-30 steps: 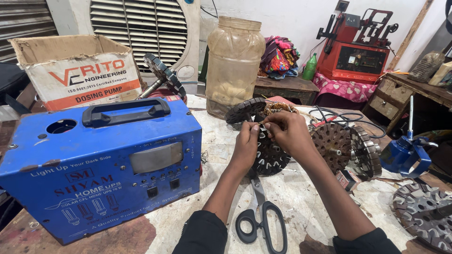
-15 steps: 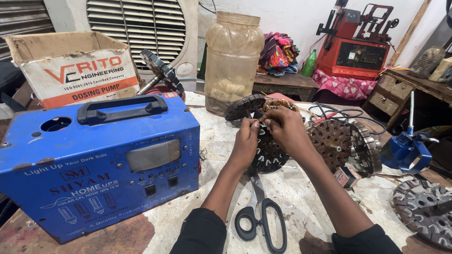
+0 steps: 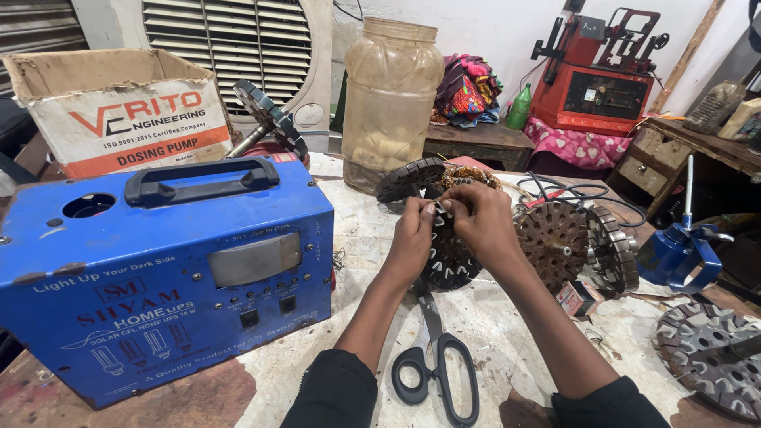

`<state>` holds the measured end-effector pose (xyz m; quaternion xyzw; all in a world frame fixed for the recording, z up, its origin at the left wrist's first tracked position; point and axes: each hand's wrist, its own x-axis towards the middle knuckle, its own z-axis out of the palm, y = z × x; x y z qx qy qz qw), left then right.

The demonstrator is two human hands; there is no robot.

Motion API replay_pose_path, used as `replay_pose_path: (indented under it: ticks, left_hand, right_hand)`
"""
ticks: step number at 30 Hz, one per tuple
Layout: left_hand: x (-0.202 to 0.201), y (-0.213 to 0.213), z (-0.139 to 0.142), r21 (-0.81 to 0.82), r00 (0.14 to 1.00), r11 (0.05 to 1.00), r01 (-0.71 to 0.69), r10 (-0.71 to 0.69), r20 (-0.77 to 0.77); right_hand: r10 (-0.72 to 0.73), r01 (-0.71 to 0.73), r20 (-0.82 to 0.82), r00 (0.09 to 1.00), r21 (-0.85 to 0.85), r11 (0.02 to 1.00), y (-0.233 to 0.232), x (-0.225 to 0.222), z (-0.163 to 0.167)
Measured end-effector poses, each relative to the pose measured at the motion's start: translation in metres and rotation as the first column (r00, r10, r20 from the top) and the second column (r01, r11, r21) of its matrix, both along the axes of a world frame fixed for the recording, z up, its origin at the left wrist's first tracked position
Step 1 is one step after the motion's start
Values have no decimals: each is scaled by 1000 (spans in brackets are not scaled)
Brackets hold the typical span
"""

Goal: The person places small white rectangular pieces into slots on a circular metal motor component on a workbench. They rotate the component to access different slots and continue inserting pieces one by one. The person briefly uses scissors to trim a piece before continuing the insertion process.

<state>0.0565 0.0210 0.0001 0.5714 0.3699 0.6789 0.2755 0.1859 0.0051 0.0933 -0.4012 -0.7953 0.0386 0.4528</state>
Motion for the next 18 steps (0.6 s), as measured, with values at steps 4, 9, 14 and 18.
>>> replay_pose_path:
  ticks: [4,9,14,18]
  left_hand:
    - [-1,-1,1,-5,1000,1000,-1,1,-4]
    - [-1,-2,2,-6,1000,1000,14,-14,11]
    - [-1,-1,1,8,1000,1000,8,-8,3]
    - [-1,-4,4,-10,999,999,39,-38,33]
  right_hand:
    - [20,-22,18,1000,92,996,0,-1,-2]
    - [7,-10,26,1000,136,991,-3,-3,-7]
    - [-10,7,26,1000,144,990,-6,-5,-9]
    - [52,-48,-78,996,58,997,-2,-2,-7]
